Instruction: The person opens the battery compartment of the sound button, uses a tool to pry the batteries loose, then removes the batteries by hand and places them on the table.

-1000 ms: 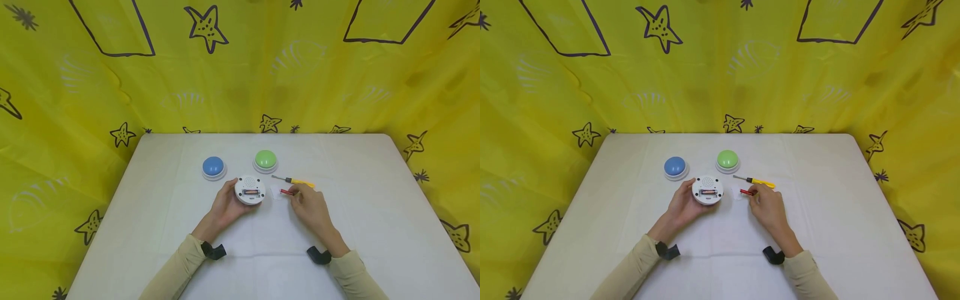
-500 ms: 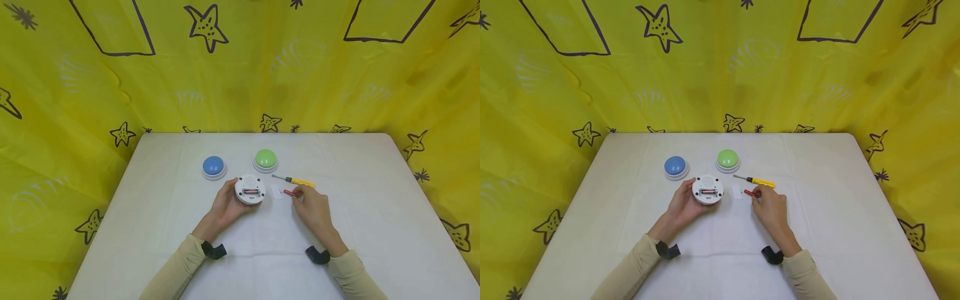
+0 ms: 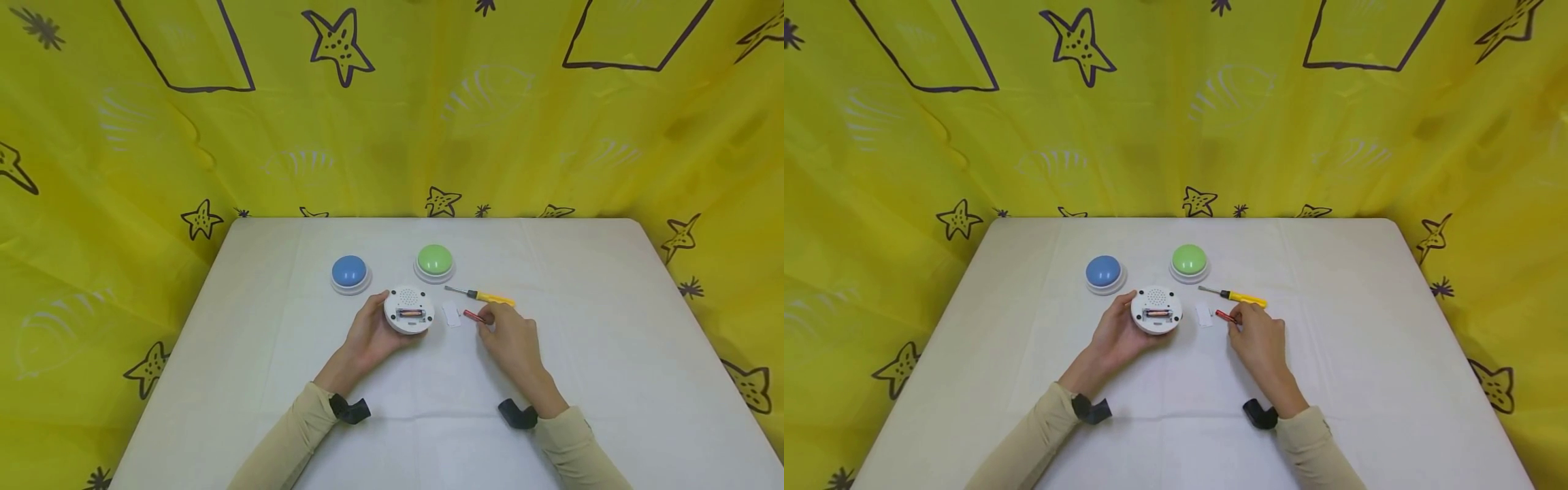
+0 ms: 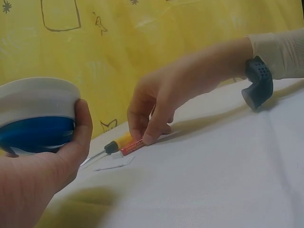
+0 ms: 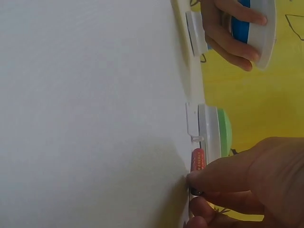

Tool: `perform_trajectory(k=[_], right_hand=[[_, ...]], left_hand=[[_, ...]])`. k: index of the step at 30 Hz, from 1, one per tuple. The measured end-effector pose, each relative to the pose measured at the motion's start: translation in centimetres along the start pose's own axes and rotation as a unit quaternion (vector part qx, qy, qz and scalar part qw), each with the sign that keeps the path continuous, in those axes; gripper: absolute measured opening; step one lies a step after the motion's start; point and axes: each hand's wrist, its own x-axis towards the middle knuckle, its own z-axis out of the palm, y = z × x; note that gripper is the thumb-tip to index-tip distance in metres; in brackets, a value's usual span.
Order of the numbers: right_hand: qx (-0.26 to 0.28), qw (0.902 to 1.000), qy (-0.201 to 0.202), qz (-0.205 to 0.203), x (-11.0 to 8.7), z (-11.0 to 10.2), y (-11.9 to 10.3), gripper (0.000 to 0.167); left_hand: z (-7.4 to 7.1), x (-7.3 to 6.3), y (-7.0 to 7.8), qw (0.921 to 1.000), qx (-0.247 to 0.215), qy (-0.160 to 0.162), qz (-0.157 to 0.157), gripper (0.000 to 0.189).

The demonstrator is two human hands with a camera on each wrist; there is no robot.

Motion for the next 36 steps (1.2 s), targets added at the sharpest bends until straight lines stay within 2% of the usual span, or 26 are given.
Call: perform_trajectory(k=[9, 13, 18, 22, 25, 28, 33, 36], right_hand=[[-0.009, 0.9999, -0.008, -0.004, -0.1, -0.4, -0.4, 0.014], [-0.015, 0.9996, 0.018, -0.018, -0.3, -0.5, -0.9, 0.013], [0.022, 0.9965, 0.062, -0.052, -0.5, -0.6, -1.8, 0.012], [0.077, 0.9842, 0.089, -0.132, -0.5, -0.6, -2.4, 0.012], [0.109, 0.9691, 0.08, -0.206, -0.7, -0.5, -3.0, 0.018], [0.122, 0.9549, 0.064, -0.263, -0.8, -0.4, -3.5, 0.022], [0.123, 0.9387, 0.052, -0.318, -0.8, -0.2, -4.3, 0.021], [0.111, 0.9337, 0.051, -0.337, -0.7, 0.0, -4.5, 0.021]], left_hand=[[-0.1, 0.0, -0.1, 0.9999, 0.011, -0.001, 0.0, 0.063], [-0.3, 0.1, -0.2, 0.9998, 0.022, -0.004, 0.003, 0.063], [-0.5, 0.0, -0.5, 0.9995, 0.031, -0.004, 0.005, 0.065], [-0.5, 0.0, -0.8, 0.9992, 0.039, -0.004, 0.007, 0.065], [-0.5, 0.0, -1.0, 0.9985, 0.053, -0.006, 0.009, 0.063], [-0.5, 0.0, -1.2, 0.9973, 0.072, -0.012, 0.012, 0.058], [-0.5, 0.1, -1.5, 0.9938, 0.109, -0.014, 0.015, 0.054], [-0.4, 0.1, -1.6, 0.9917, 0.127, -0.01, 0.017, 0.058]])
